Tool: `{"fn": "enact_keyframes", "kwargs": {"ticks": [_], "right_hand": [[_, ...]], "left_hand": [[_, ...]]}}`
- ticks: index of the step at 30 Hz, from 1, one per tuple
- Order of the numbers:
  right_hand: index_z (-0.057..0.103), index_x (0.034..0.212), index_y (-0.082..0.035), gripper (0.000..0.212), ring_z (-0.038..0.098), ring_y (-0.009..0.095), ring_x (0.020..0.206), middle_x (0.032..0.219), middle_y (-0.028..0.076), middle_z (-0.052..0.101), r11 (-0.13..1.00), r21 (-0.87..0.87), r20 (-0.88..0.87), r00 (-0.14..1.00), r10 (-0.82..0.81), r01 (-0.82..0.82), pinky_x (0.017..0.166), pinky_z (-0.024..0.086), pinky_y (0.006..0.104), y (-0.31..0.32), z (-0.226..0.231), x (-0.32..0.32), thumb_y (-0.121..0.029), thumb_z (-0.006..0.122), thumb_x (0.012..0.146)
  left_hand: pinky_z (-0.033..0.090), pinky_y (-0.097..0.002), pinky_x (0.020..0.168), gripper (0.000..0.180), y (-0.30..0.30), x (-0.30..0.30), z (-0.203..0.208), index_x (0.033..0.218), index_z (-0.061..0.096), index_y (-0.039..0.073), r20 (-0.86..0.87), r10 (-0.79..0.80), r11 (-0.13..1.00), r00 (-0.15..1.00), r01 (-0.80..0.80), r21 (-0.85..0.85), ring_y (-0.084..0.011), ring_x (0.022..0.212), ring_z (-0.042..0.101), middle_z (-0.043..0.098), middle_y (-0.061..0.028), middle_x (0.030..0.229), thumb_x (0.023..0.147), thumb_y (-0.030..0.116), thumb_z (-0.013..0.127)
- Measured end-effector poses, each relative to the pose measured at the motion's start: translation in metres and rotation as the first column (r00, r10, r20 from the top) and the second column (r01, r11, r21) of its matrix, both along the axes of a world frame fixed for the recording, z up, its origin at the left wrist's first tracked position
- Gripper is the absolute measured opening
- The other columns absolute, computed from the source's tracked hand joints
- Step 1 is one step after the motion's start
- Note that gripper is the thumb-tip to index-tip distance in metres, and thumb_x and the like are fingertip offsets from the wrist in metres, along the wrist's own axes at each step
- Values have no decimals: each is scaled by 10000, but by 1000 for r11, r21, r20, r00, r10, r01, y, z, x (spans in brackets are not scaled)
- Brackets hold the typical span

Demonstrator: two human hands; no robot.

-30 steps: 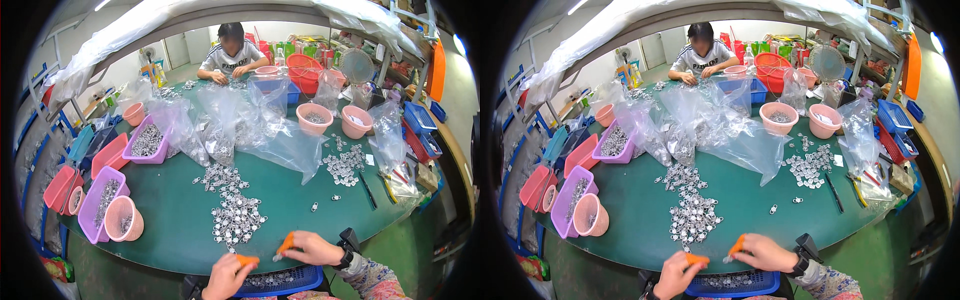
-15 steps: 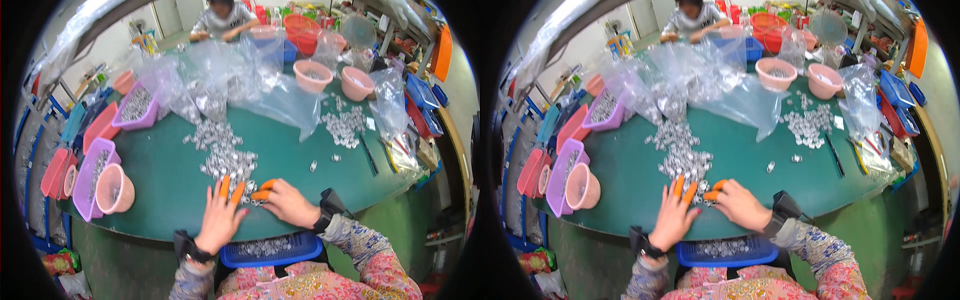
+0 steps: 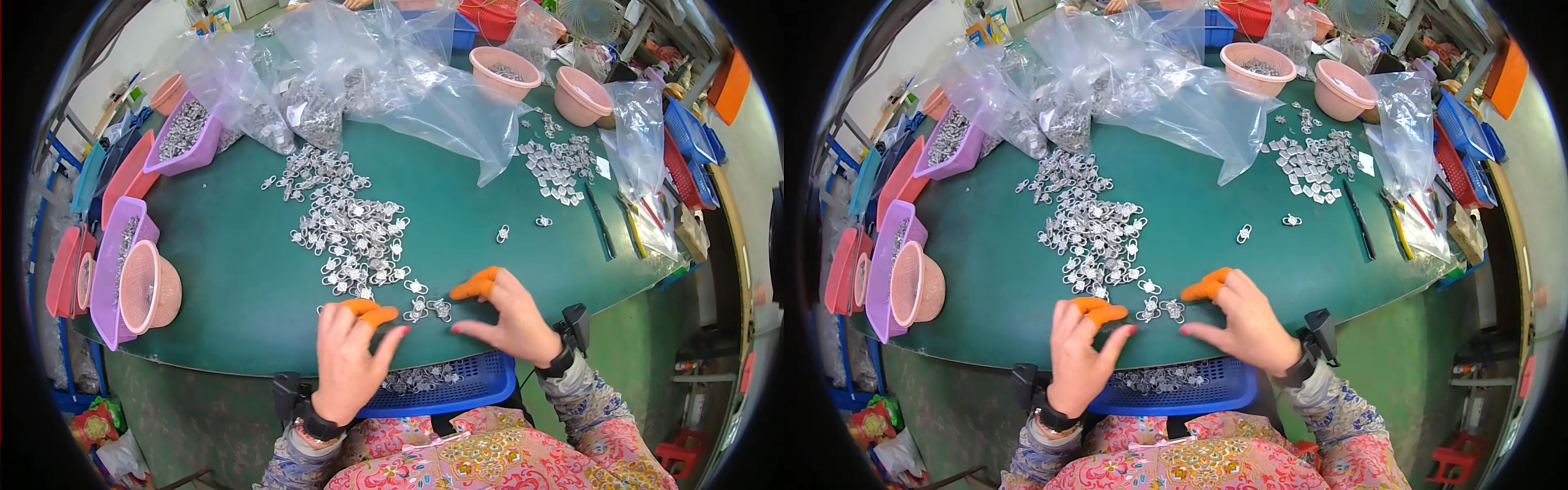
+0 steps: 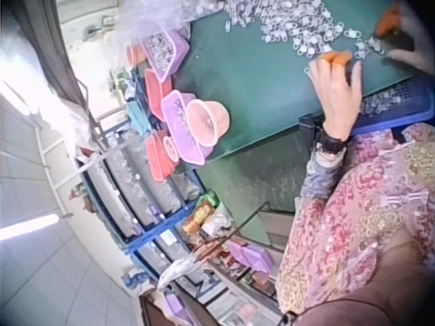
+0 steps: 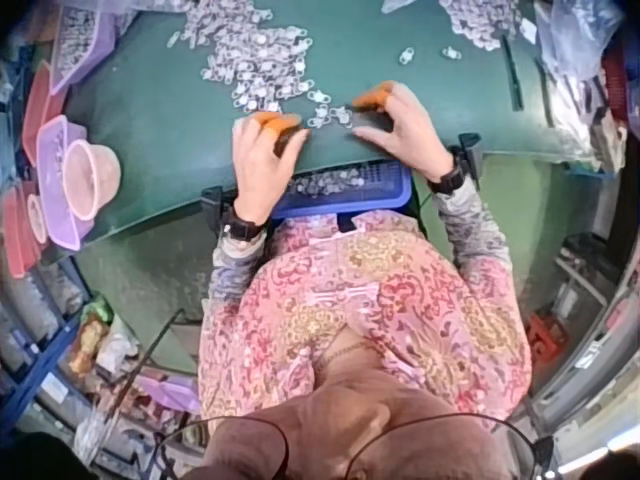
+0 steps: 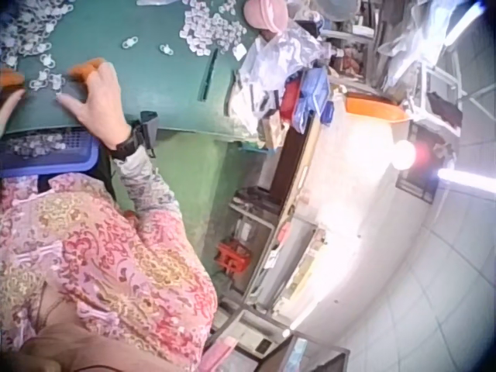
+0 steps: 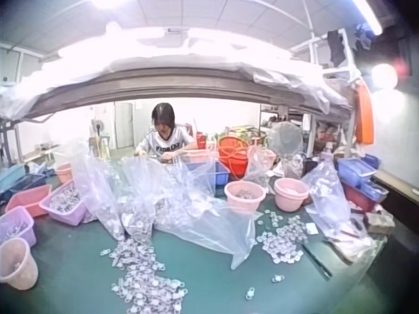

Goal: Sorting small metal components from containers and assembling them into pairs or sets.

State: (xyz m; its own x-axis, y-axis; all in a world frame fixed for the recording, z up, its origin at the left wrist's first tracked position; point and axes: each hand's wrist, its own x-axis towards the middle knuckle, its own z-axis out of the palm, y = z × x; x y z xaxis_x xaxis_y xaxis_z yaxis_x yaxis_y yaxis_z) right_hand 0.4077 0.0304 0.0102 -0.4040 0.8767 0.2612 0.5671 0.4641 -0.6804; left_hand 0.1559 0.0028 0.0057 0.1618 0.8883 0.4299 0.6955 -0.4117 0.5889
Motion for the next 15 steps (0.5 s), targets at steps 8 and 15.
{"fn": "enact_keyframes", "kwargs": {"ticks": [8, 15], "right_hand": [[649, 1107, -60, 404, 564, 325, 971, 1048, 123, 570, 987, 162, 108, 994, -36, 18, 820, 501, 409, -4, -12, -14, -180, 835, 769], [730, 1016, -54, 174, 594, 300, 862, 950, 108, 618, 980, 150, 13, 991, -133, 130, 754, 503, 380, 2, -16, -9, -55, 744, 843]], "left_hand": [[424, -430, 782, 219, 15, 20, -16, 937, 709, 43, -124, -9, 999, 992, 14, 36, -324, 880, 511, 590, -112, 932, 774, 133, 823], [418, -414, 766, 88, 18, 10, -13, 929, 719, 12, -10, 58, 998, 998, -58, -34, -317, 864, 503, 588, -121, 893, 889, 90, 705]]}}
